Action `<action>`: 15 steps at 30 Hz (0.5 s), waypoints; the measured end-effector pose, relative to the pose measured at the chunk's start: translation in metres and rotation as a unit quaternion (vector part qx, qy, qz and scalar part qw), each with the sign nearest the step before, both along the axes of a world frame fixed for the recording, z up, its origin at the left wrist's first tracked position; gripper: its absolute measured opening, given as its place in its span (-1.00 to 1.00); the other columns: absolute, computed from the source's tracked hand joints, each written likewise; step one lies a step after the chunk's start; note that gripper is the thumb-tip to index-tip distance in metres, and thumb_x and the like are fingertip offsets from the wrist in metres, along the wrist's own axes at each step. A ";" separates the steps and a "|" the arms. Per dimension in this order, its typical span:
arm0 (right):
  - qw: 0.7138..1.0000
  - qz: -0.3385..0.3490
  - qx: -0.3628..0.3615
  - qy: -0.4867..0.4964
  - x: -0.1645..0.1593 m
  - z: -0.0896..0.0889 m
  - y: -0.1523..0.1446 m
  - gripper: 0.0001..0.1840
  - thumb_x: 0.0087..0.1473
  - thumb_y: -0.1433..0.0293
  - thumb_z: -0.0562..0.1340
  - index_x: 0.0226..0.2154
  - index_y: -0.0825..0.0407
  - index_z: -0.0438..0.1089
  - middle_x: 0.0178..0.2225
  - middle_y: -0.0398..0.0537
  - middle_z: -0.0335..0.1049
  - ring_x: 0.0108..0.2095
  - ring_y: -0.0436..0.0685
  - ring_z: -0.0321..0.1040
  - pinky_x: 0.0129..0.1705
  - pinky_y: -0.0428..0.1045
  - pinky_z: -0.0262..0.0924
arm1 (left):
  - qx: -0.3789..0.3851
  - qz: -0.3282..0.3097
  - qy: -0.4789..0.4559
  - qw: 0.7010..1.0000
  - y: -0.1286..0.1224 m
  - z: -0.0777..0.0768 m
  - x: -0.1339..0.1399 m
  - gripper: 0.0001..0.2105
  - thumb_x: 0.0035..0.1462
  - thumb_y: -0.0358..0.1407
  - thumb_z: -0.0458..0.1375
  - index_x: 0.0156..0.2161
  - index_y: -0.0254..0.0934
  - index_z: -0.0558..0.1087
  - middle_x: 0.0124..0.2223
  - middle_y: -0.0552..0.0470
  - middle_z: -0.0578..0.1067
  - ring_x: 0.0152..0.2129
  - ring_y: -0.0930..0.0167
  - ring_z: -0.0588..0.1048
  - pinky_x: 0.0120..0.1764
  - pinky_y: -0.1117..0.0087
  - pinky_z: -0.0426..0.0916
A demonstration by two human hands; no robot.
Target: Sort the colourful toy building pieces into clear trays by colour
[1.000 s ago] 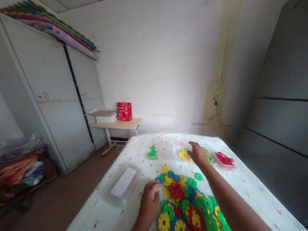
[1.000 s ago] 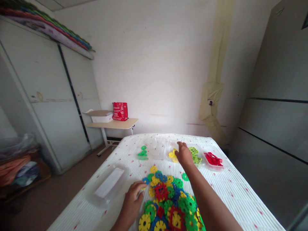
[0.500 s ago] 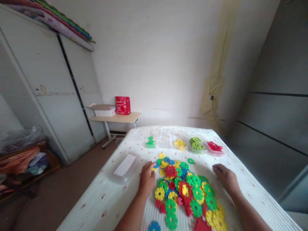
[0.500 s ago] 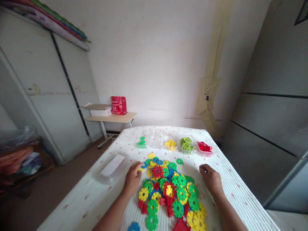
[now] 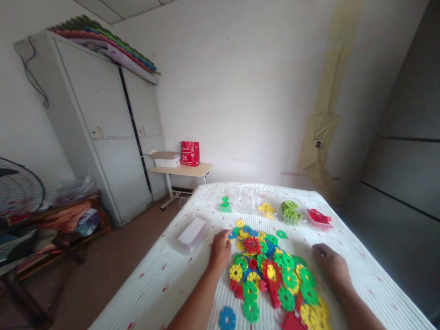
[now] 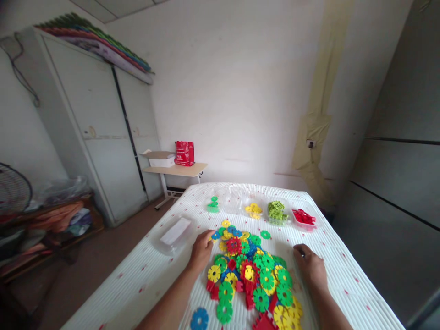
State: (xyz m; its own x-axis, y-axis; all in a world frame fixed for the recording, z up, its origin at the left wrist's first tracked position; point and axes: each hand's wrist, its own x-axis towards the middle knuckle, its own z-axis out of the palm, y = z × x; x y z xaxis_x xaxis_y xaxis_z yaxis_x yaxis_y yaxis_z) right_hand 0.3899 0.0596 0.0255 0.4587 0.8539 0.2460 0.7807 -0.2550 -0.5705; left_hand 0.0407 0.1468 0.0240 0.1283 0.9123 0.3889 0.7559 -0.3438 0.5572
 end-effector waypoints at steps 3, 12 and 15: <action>1.000 0.003 -0.017 0.001 0.003 -0.001 0.002 -0.58 -0.08 0.13 -0.03 -0.35 -0.01 0.41 -0.35 -0.04 0.49 -0.32 0.15 0.40 -0.31 -0.06 0.18 | -0.002 0.018 0.027 0.999 0.004 0.008 0.007 -0.65 0.06 -0.48 -0.04 -0.05 -0.24 0.38 -0.03 0.03 0.45 -0.05 0.43 0.33 0.04 0.42 0.17; 1.000 0.017 0.002 0.003 0.003 -0.002 0.002 -0.60 -0.08 0.13 -0.02 -0.37 -0.02 0.40 -0.36 -0.05 0.50 -0.33 0.16 0.41 -0.32 -0.06 0.20 | -0.061 0.124 0.094 0.986 0.026 0.025 0.044 -0.84 -0.01 -0.30 0.08 -0.31 -0.25 0.48 -0.17 -0.12 0.44 -0.12 0.21 0.31 -0.14 0.21 0.21; 1.000 0.026 0.015 0.002 0.004 -0.003 0.002 -0.62 -0.07 0.13 -0.01 -0.37 -0.03 0.40 -0.37 -0.06 0.50 -0.33 0.15 0.41 -0.32 -0.06 0.20 | -0.077 0.127 0.097 0.984 0.025 0.026 0.043 -0.86 0.00 -0.32 0.07 -0.33 -0.23 0.46 -0.19 -0.09 0.45 -0.15 0.22 0.34 -0.18 0.22 0.21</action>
State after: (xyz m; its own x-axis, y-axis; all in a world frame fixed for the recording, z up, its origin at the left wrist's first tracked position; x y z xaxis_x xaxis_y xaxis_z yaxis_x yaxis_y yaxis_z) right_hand 0.3940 0.0620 0.0222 0.4152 0.8688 0.2698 0.7902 -0.1976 -0.5801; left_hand 0.0836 0.1722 0.0497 -0.0535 0.9706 0.2345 0.9038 -0.0528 0.4247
